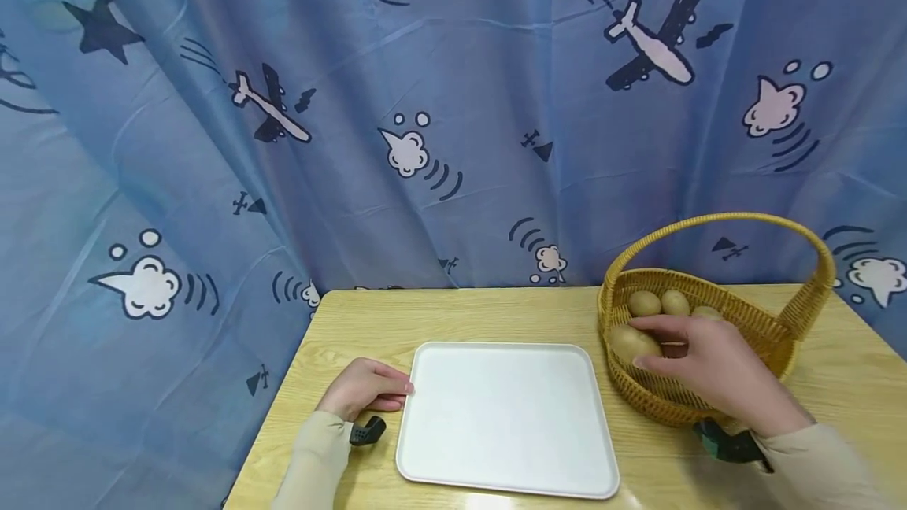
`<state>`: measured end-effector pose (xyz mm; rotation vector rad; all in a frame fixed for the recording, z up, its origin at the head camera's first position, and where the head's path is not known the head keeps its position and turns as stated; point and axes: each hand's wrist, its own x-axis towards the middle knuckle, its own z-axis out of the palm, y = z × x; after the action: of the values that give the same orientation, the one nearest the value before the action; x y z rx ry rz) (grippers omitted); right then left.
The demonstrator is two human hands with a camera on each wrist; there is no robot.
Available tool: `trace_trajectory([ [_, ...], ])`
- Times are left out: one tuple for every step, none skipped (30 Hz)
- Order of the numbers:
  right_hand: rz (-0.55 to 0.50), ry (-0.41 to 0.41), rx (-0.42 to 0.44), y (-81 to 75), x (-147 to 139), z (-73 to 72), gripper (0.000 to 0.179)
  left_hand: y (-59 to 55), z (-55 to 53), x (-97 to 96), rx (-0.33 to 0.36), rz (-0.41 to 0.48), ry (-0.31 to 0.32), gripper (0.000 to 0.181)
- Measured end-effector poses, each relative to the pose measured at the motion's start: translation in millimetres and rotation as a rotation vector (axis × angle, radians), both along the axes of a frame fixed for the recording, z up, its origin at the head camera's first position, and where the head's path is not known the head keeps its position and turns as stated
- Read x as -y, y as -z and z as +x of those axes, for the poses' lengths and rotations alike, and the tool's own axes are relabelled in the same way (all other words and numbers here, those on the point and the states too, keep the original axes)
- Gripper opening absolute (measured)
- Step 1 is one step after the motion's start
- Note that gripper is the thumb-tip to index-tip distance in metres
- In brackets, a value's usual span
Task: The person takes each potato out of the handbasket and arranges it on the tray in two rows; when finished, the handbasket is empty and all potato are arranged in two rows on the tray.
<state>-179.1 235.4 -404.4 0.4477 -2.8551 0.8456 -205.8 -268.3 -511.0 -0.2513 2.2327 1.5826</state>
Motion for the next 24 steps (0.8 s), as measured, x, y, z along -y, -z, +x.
trace_trajectory([
  [-0.017,-0.002,-0.003,1.0,6,4.4,0.049,0.2,-0.6,0.2,0.0,0.007,0.0,0.025],
  [-0.037,-0.005,-0.002,2.5,13,7.8,0.049,0.5,-1.3,0.3,0.001,0.015,0.0,0.025],
  [-0.059,-0.011,0.001,4.4,19,10.4,0.048,0.7,-1.7,0.5,0.001,0.022,0.001,0.024],
  [-0.092,-0.021,0.017,6.4,26,11.9,0.049,0.8,-2.1,0.7,0.0,0.029,0.003,0.024],
  [-0.111,-0.028,0.024,8.5,34,12.2,0.049,0.9,-2.6,0.9,0.001,0.034,0.006,0.024],
  [-0.133,-0.044,0.031,10.9,43,11.2,0.048,0.7,-2.6,1.3,0.001,0.037,0.009,0.025],
  [-0.161,-0.068,0.04,13.8,52,8.8,0.048,0.4,-2.6,1.9,0.002,0.038,0.012,0.025],
  [-0.193,-0.095,0.053,17.3,61,5.2,0.048,0.1,-2.3,2.7,-0.001,0.035,0.013,0.026],
  [-0.229,-0.121,0.077,20.9,72,0.9,0.048,-0.2,-1.8,4.0,-0.005,0.03,0.014,0.026],
  [-0.268,-0.144,0.101,24.9,82,-3.6,0.047,-0.6,-2.0,4.4,-0.007,0.026,0.015,0.026],
  [-0.293,-0.165,0.121,29.3,93,-8.4,0.047,-1.2,-2.0,4.7,-0.006,0.024,0.013,0.026],
  [-0.321,-0.185,0.139,34.2,103,-13.5,0.047,-1.7,-1.7,5.0,-0.006,0.021,0.013,0.026],
  [-0.339,-0.204,0.149,39.0,114,-18.5,0.047,-1.8,-1.6,5.3,-0.006,0.019,0.014,0.026],
  [-0.352,-0.218,0.16,43.2,124,-23.0,0.047,-1.6,-1.6,5.5,-0.007,0.017,0.015,0.026],
  [-0.362,-0.228,0.171,46.9,134,-26.9,0.047,-1.6,-1.5,5.4,-0.007,0.019,0.016,0.027],
  [-0.366,-0.235,0.175,50.4,143,-30.6,0.046,-1.7,-1.5,5.0,-0.005,0.024,0.016,0.027],
  [-0.369,-0.241,0.18,53.6,152,-34.1,0.046,-1.9,-1.4,4.7,-0.005,0.03,0.016,0.027],
  [-0.374,-0.245,0.186,56.4,160,-37.3,0.045,-1.7,-1.5,4.6,-0.006,0.033,0.016,0.028],
  [-0.38,-0.25,0.195,58.9,168,-40.0,0.045,-1.3,-1.7,4.6,-0.006,0.037,0.015,0.028],
  [-0.386,-0.25,0.207,61.5,176,-42.6,0.045,-1.4,-1.7,4.6,-0.012,0.039,0.018,0.028],
  [-0.391,-0.25,0.219,63.9,183,-44.6,0.045,-1.5,-1.9,4.6,-0.01,0.042,0.017,0.028],
  [-0.394,-0.251,0.229,66.2,189,-46.8,0.045,-1.4,-2.2,4.7,-0.01,0.045,0.016,0.028],
  [-0.396,-0.253,0.239,68.3,195,-48.5,0.045,-1.6,-2.5,4.8,-0.008,0.045,0.015,0.028],
  [-0.396,-0.255,0.247,70.3,200,-50.0,0.045,-1.5,-3.1,5.2,-0.008,0.044,0.013,0.028],
])
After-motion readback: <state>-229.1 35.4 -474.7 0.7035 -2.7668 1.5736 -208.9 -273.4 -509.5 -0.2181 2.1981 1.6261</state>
